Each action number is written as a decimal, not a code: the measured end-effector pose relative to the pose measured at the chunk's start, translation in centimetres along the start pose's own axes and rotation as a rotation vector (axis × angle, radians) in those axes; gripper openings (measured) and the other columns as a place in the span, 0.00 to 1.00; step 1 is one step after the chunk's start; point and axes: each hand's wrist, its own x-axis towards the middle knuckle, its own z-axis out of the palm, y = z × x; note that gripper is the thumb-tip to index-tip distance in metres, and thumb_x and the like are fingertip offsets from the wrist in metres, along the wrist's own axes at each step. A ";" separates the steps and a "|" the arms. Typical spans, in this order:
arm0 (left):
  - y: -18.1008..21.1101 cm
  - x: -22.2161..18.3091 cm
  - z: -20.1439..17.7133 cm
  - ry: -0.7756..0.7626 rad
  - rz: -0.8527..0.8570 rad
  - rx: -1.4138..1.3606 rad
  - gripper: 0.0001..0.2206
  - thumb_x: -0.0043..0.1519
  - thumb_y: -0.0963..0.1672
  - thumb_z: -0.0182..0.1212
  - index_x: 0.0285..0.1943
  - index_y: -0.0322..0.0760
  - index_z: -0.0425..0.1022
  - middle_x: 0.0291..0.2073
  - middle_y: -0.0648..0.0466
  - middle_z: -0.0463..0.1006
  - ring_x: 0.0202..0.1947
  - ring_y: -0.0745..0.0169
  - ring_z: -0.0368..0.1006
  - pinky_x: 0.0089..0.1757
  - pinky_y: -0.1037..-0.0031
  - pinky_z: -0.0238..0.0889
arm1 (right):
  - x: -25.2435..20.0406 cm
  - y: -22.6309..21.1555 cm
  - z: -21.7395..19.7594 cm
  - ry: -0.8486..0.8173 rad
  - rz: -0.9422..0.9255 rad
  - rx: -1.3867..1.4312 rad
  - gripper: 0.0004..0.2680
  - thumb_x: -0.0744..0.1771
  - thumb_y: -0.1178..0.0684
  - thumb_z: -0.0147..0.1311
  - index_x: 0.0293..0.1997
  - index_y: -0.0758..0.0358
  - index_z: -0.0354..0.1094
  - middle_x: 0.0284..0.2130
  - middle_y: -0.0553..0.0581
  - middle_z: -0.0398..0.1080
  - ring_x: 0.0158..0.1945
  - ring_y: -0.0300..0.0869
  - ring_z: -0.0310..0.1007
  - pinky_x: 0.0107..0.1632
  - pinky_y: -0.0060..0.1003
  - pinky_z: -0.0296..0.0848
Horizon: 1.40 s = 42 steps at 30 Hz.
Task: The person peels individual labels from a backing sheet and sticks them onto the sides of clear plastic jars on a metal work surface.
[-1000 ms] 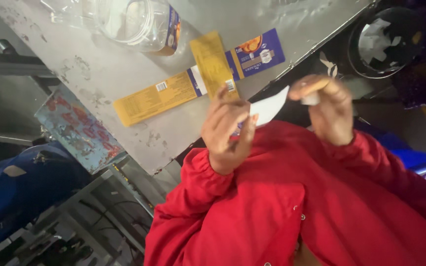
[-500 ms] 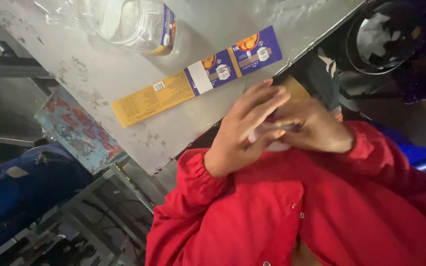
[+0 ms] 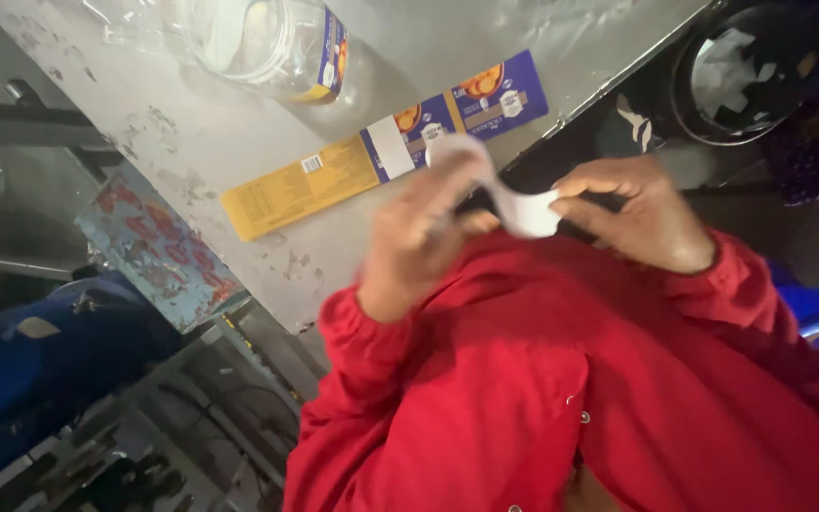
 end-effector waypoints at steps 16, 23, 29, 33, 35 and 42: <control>0.3 -0.9 4.7 -0.142 -0.199 0.141 0.03 0.65 0.39 0.61 0.46 0.37 0.76 0.35 0.48 0.77 0.33 0.44 0.75 0.35 0.60 0.65 | 1.0 4.6 4.0 0.281 -0.089 0.292 0.06 0.71 0.57 0.53 0.39 0.68 0.73 0.34 0.61 0.76 0.35 0.43 0.76 0.40 0.36 0.75; -1.1 -0.4 4.0 0.085 -0.282 -0.099 0.05 0.64 0.38 0.65 0.46 0.32 0.76 0.32 0.52 0.73 0.30 0.58 0.67 0.35 0.70 0.61 | -0.2 6.9 -4.0 0.732 -0.054 0.132 0.09 0.68 0.54 0.46 0.31 0.69 0.64 0.26 0.55 0.68 0.30 0.43 0.74 0.33 0.41 0.71; -3.2 -0.1 5.1 0.149 -0.577 -0.480 0.04 0.67 0.39 0.64 0.47 0.31 0.77 0.29 0.65 0.71 0.27 0.81 0.58 0.30 0.82 0.48 | 0.8 9.1 -8.0 0.701 -0.258 -1.068 0.02 0.69 0.59 0.59 0.44 0.63 0.73 0.55 0.69 0.72 0.65 0.60 0.67 0.68 0.60 0.63; -3.9 1.2 6.4 0.245 -0.560 -0.609 0.06 0.71 0.40 0.63 0.52 0.29 0.77 0.33 0.65 0.73 0.31 0.81 0.60 0.33 0.82 0.51 | -1.0 8.3 -5.4 0.787 -0.403 -0.770 0.11 0.68 0.52 0.59 0.51 0.70 0.74 0.56 0.69 0.68 0.67 0.62 0.61 0.70 0.63 0.56; -3.5 2.5 8.3 0.253 -0.571 -0.628 0.06 0.70 0.40 0.62 0.52 0.30 0.77 0.36 0.63 0.76 0.33 0.80 0.63 0.34 0.82 0.54 | -1.5 7.5 -3.2 0.646 -0.594 -0.741 0.17 0.65 0.38 0.58 0.44 0.65 0.71 0.44 0.64 0.68 0.55 0.58 0.62 0.64 0.63 0.59; -1.8 11.1 13.0 -0.148 0.043 0.022 0.25 0.63 0.53 0.70 0.63 0.38 0.72 0.55 0.48 0.75 0.55 0.52 0.69 0.55 0.64 0.63 | -2.1 3.4 -4.0 0.818 -0.558 -0.457 0.10 0.69 0.53 0.47 0.43 0.66 0.76 0.35 0.60 0.78 0.39 0.47 0.78 0.58 0.52 0.66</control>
